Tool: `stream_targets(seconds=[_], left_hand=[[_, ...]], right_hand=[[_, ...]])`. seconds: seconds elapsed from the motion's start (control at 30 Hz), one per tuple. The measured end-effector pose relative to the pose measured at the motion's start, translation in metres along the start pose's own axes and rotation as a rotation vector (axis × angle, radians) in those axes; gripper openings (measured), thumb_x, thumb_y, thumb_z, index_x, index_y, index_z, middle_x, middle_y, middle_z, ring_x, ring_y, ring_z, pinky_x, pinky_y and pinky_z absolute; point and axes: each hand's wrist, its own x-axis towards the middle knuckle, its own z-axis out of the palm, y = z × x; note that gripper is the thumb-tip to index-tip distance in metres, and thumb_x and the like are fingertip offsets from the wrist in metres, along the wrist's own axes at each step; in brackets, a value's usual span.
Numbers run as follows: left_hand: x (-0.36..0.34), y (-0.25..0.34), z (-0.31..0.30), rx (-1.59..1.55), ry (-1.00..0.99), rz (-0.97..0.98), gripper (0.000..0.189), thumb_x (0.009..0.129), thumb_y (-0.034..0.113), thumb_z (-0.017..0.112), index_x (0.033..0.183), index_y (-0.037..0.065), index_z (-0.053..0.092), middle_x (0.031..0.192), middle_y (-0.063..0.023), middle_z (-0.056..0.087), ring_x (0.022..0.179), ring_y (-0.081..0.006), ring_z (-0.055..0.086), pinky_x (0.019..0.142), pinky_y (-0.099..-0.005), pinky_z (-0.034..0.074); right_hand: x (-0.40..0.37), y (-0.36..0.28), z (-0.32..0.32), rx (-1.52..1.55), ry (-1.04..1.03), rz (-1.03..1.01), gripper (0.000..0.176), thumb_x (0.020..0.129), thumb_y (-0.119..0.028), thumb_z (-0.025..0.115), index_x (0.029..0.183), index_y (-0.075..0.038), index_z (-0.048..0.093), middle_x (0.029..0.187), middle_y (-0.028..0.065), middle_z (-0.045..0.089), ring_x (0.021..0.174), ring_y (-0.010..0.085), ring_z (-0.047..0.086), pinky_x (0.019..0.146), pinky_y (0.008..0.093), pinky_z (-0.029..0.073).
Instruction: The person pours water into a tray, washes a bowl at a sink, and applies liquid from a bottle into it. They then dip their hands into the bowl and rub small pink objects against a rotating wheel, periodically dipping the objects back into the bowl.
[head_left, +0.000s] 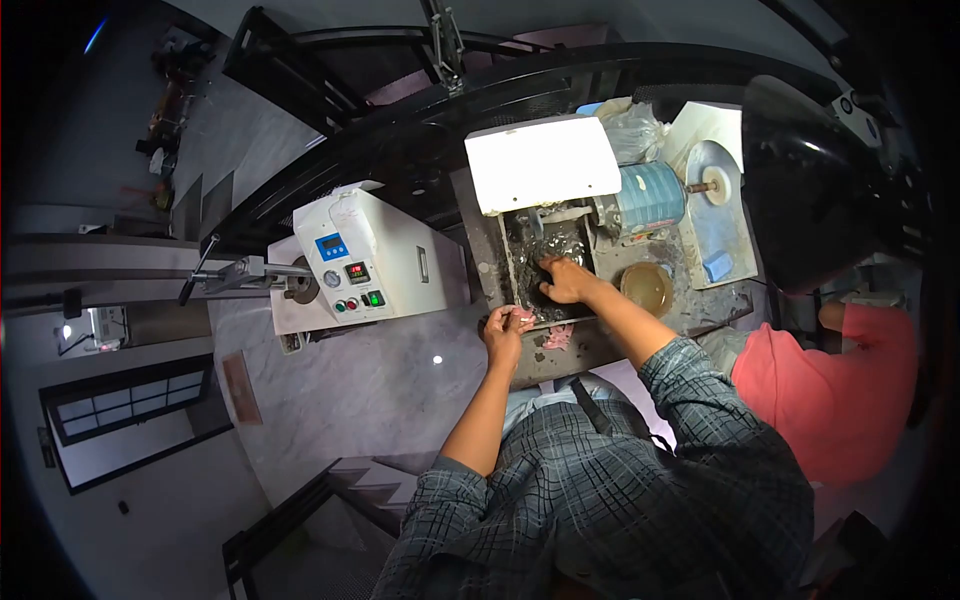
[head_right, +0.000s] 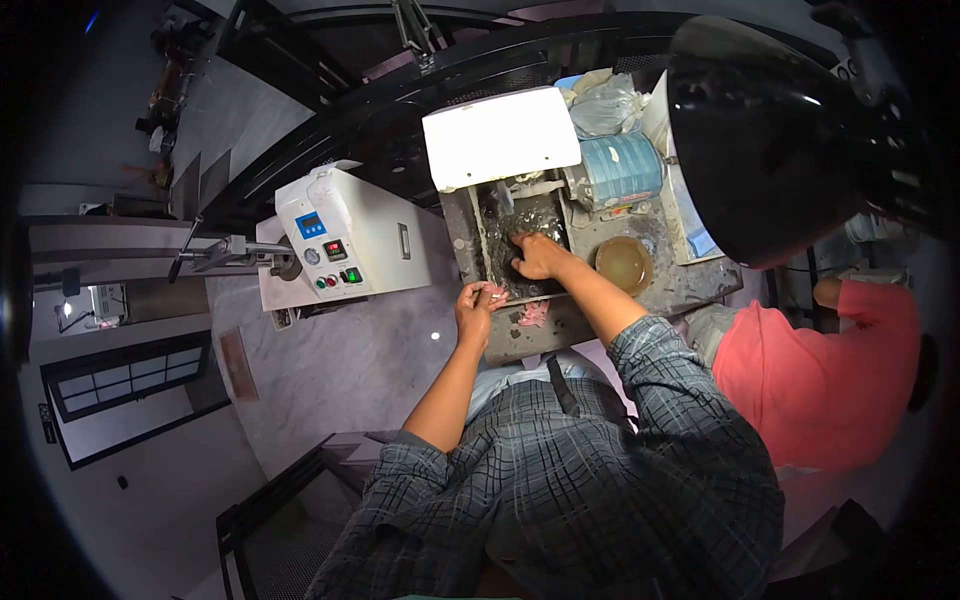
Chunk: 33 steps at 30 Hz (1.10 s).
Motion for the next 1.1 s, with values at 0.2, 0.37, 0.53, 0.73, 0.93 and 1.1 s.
stream_targets(seconds=[0.2, 0.37, 0.53, 0.73, 0.93, 1.1], left_hand=[[-0.001, 0.003, 0.000, -0.032, -0.014, -0.012, 0.015, 0.095, 0.011, 0.051, 0.102, -0.003, 0.051, 0.092, -0.0164, 0.062, 0.083, -0.0272, 0.067, 0.073, -0.0333, 0.056], [0.001, 0.003, 0.000, 0.004, 0.003, -0.022, 0.015, 0.095, 0.010, 0.051, 0.102, -0.003, 0.052, 0.092, -0.0161, 0.062, 0.082, -0.0259, 0.067, 0.071, -0.0312, 0.057], [-0.002, 0.009, 0.002, 0.015, 0.007, -0.040, 0.013, 0.094, 0.008, 0.050, 0.102, -0.003, 0.052, 0.092, -0.0155, 0.062, 0.081, -0.0254, 0.067, 0.071, -0.0300, 0.057], [-0.002, 0.004, 0.000, 0.007, 0.005, -0.038, 0.014, 0.094, 0.008, 0.051, 0.102, -0.003, 0.052, 0.093, -0.0144, 0.062, 0.084, -0.0253, 0.066, 0.074, -0.0316, 0.056], [-0.003, 0.008, 0.000, 0.127, -0.030, -0.014, 0.016, 0.095, 0.010, 0.051, 0.103, -0.004, 0.052, 0.093, -0.0141, 0.062, 0.085, -0.0242, 0.065, 0.075, -0.0320, 0.056], [-0.008, 0.007, 0.001, 0.079, -0.020, -0.024, 0.015, 0.094, 0.009, 0.051, 0.102, -0.004, 0.052, 0.094, -0.0133, 0.061, 0.085, -0.0244, 0.066, 0.074, -0.0316, 0.056]], right_hand=[[0.022, -0.003, 0.022, -0.004, -0.095, -0.077, 0.056, 0.085, -0.024, 0.047, 0.135, 0.000, 0.039, 0.146, 0.0228, 0.027, 0.133, 0.0323, 0.032, 0.111, 0.0345, 0.026], [-0.010, 0.008, 0.035, -0.136, -0.086, -0.264, 0.040, 0.081, -0.026, 0.048, 0.112, -0.002, 0.058, 0.107, 0.0244, 0.061, 0.101, 0.0386, 0.058, 0.092, 0.0422, 0.046], [-0.009, 0.014, -0.002, -0.261, -0.162, -0.146, 0.034, 0.080, -0.028, 0.052, 0.102, -0.003, 0.061, 0.094, 0.0261, 0.063, 0.090, 0.0397, 0.061, 0.086, 0.0438, 0.049], [0.064, 0.032, -0.021, -0.367, 0.300, -0.029, 0.039, 0.081, -0.031, 0.052, 0.109, -0.005, 0.059, 0.112, 0.0215, 0.059, 0.105, 0.0385, 0.054, 0.094, 0.0435, 0.042], [0.112, 0.047, -0.013, -0.430, 0.457, 0.008, 0.054, 0.086, -0.037, 0.040, 0.127, -0.003, 0.047, 0.137, 0.0194, 0.042, 0.129, 0.0349, 0.034, 0.109, 0.0478, 0.022], [0.111, 0.043, -0.011, -0.430, 0.431, 0.007, 0.054, 0.086, -0.036, 0.039, 0.129, -0.004, 0.046, 0.138, 0.0186, 0.041, 0.130, 0.0343, 0.034, 0.109, 0.0477, 0.022]])
